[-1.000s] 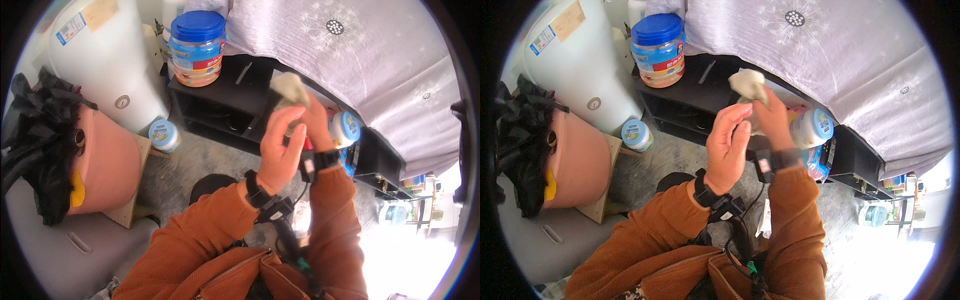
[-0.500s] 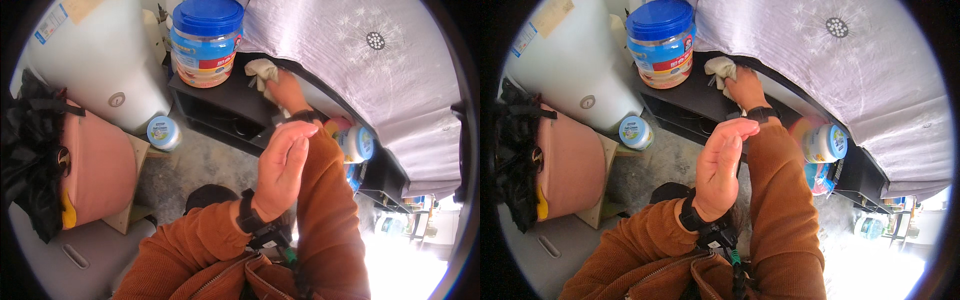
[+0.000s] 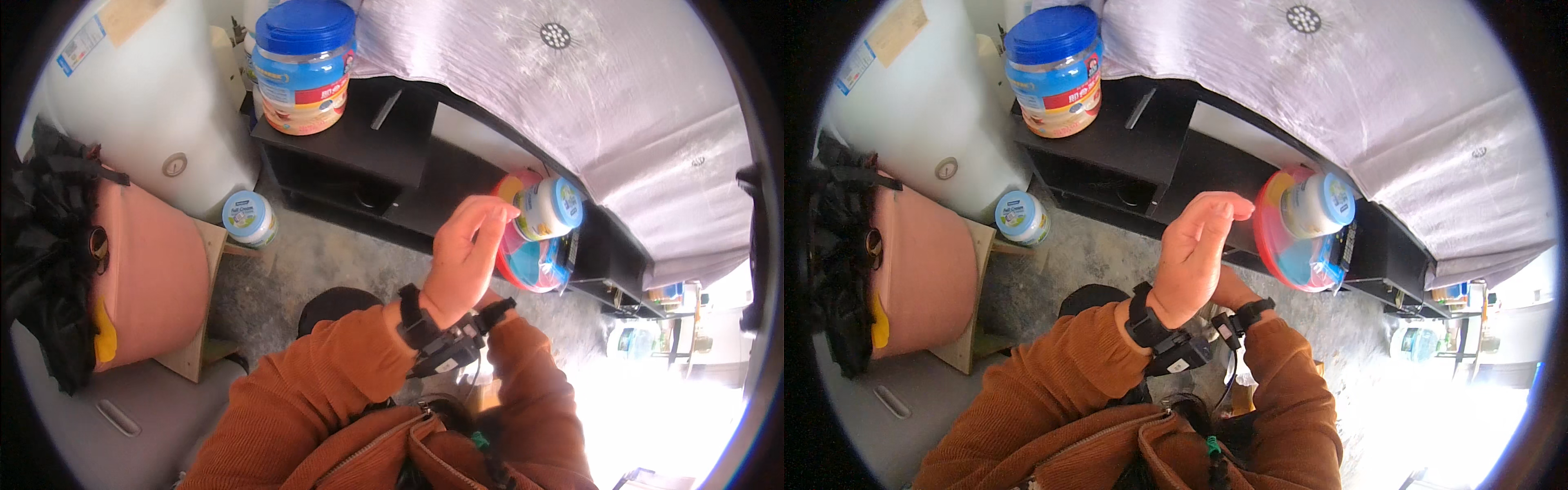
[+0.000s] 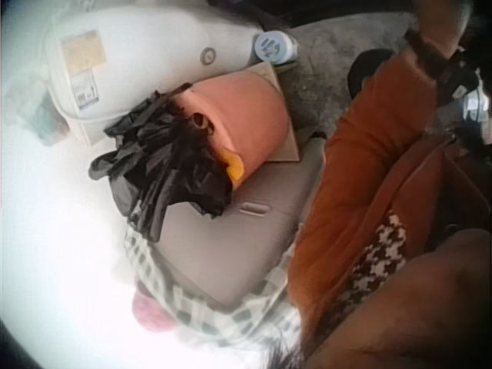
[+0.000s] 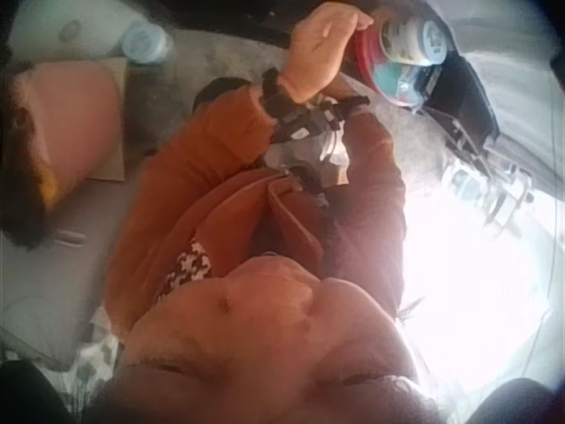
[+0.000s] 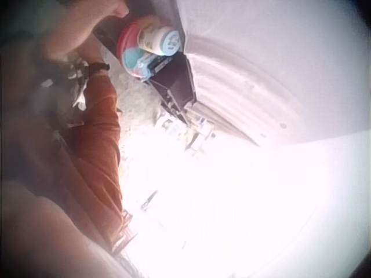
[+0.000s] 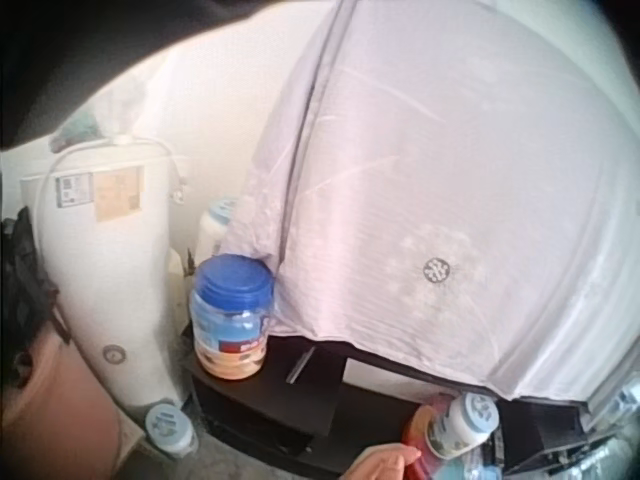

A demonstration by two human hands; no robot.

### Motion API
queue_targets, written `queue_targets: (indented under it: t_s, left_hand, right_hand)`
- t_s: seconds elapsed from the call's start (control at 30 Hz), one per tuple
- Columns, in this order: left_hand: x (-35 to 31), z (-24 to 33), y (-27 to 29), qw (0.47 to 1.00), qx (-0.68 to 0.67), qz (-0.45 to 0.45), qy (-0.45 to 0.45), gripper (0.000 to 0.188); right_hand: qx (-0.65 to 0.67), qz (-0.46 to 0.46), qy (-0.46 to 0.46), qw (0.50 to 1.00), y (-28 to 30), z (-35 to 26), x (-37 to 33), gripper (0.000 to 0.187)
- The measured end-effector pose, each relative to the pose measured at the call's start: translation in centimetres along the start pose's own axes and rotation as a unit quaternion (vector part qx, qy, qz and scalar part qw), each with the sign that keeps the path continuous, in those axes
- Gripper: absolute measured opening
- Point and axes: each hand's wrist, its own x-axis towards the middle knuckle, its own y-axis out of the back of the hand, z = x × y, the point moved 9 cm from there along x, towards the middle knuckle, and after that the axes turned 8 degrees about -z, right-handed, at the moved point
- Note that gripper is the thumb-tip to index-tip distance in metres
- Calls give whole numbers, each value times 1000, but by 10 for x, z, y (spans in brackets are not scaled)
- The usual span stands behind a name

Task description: The person wipes several plastic containers and a yellow box with a cloth, then wipes the shelf surface. The person handles the items one at a time, moving them aside to clean the shelf and returning them afterward.

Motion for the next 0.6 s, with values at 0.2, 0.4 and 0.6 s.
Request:
queue_targets:
  t_s: [0.2, 0.4, 0.6]
  left_hand:
    - [1, -32, -15, 998, -30, 0, 63, 28]
    - [16, -41, 44, 992, -9, 125, 30, 25]
    - [16, -26, 102, 976, 33, 215, 13, 40]
  right_hand:
    - [98, 168, -129, 972, 61, 89, -29, 39]
    - [-150, 243, -112, 952, 68, 33, -46, 39]
    - [25, 282, -91, 955, 63, 15, -100, 38]
